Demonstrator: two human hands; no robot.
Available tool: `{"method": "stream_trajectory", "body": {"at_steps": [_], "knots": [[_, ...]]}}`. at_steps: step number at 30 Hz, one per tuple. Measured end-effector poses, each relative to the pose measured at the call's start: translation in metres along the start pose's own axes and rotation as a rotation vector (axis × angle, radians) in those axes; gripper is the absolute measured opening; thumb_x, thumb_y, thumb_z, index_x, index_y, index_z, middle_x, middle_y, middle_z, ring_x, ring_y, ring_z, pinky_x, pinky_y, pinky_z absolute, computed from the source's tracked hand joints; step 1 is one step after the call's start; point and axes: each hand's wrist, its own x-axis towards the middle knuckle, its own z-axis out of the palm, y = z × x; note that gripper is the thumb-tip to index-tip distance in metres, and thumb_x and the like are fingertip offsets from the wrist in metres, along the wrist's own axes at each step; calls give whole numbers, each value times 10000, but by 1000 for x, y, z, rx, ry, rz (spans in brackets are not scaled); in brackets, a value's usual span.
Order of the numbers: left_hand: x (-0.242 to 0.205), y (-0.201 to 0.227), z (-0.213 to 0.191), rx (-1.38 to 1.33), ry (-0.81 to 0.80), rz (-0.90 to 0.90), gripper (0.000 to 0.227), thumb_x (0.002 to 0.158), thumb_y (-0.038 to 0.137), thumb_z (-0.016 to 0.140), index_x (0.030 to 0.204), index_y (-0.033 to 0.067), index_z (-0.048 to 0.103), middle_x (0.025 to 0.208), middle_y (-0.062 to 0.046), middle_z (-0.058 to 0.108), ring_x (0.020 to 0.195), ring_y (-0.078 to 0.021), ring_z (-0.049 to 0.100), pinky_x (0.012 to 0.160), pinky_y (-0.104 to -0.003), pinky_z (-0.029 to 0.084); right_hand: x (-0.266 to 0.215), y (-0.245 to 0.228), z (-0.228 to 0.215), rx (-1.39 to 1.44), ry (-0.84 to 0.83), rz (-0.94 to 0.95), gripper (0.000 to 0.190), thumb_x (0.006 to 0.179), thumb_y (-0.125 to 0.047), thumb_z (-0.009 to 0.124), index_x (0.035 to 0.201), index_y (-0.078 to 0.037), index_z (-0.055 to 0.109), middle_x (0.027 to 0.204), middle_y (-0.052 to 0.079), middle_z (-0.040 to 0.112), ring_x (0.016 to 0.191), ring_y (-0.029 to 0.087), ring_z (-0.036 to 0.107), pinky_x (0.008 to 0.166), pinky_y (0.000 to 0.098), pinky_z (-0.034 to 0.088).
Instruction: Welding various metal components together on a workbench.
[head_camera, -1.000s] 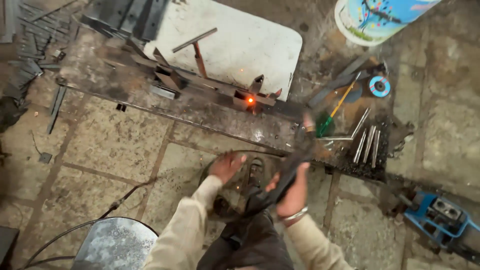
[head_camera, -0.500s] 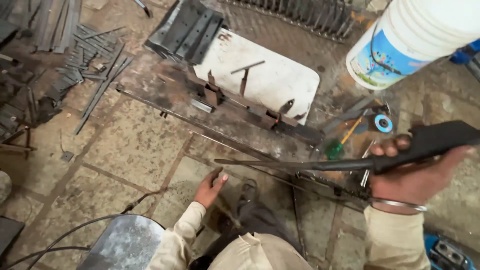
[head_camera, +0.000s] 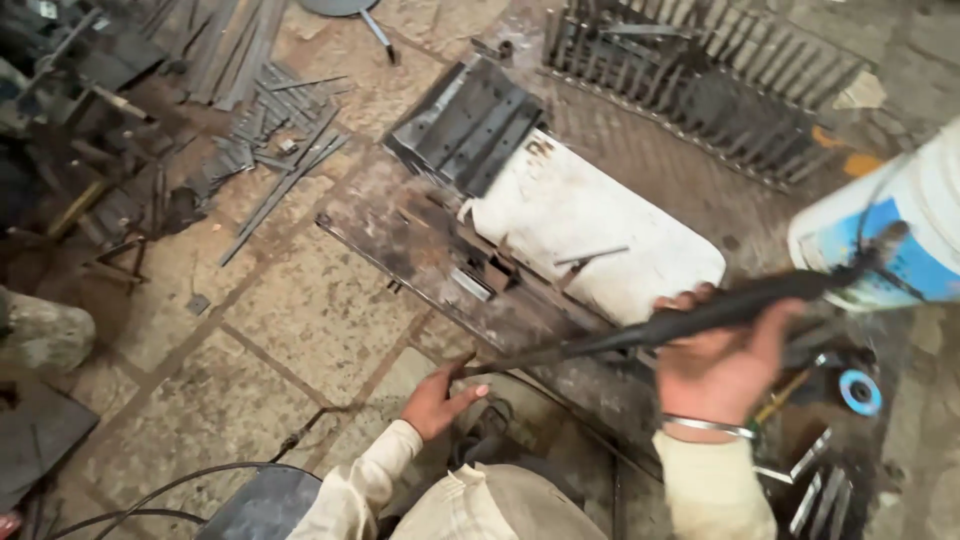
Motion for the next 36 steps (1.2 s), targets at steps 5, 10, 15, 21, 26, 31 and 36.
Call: {"method": "stream_trajectory", "body": {"at_steps": [5, 10, 15, 21, 26, 31, 36], "knots": [[33, 72, -46, 183, 193, 336, 846, 862, 471, 780, 1510, 27, 466, 1463, -262, 553, 1344, -468, 478, 1075, -507, 373, 36, 83, 64, 1, -29, 181, 446, 1026, -550, 613, 1211, -145, 597, 964, 69, 653, 923, 262, 623, 972, 547, 490], [90, 111, -77, -14, 245, 352, 621, 929, 403, 730, 1406, 36, 580, 1171, -184, 675, 1086, -355, 647, 923, -445, 503, 64, 153, 115, -89, -32, 225, 410, 990, -461, 624, 1240, -149, 532, 1067, 99, 677, 1014, 284, 653, 969, 518, 526], [174, 56, -124, -387, 200, 131, 373, 992, 371, 692, 1034, 0, 687, 780, -8, 590, 720, -116, 505, 642, -308, 448, 75, 204, 125, -238, -103, 265, 527, 990, -365, 627, 1418, -148, 411, 1239, 110, 667, 1131, 278, 657, 981, 478, 521], [263, 24, -190, -516, 16, 99, 363, 975, 407, 671, 1001, 45, 689, 763, 71, 573, 686, -53, 472, 598, -257, 407, 48, 217, 125, -488, -112, 468, 658, 980, -354, 603, 1556, -114, 397, 1282, 150, 691, 1124, 265, 681, 958, 449, 541], [350, -24, -163, -549, -174, -97, 479, 974, 503, 703, 899, 31, 664, 725, 31, 554, 623, -94, 454, 563, -287, 369, -1, 222, 76, -583, 161, 634, 634, 947, -395, 606, 1485, -70, 524, 1163, 181, 740, 1001, 274, 726, 878, 440, 583], [413, -39, -123, -277, -150, -191, 568, 897, 670, 665, 897, 103, 647, 664, 9, 532, 517, -148, 415, 475, -372, 328, -70, 213, 9, -438, 544, 427, 610, 941, -386, 622, 1426, -24, 548, 1096, 163, 751, 929, 250, 718, 827, 408, 579], [458, -129, -116, 2, -153, -66, 731, 990, 708, 628, 1043, -21, 602, 799, -110, 560, 670, -282, 525, 615, -455, 402, -120, 184, -77, -218, 811, 244, 559, 967, -407, 631, 1339, 8, 585, 1009, 150, 712, 863, 265, 682, 786, 432, 568]]}}
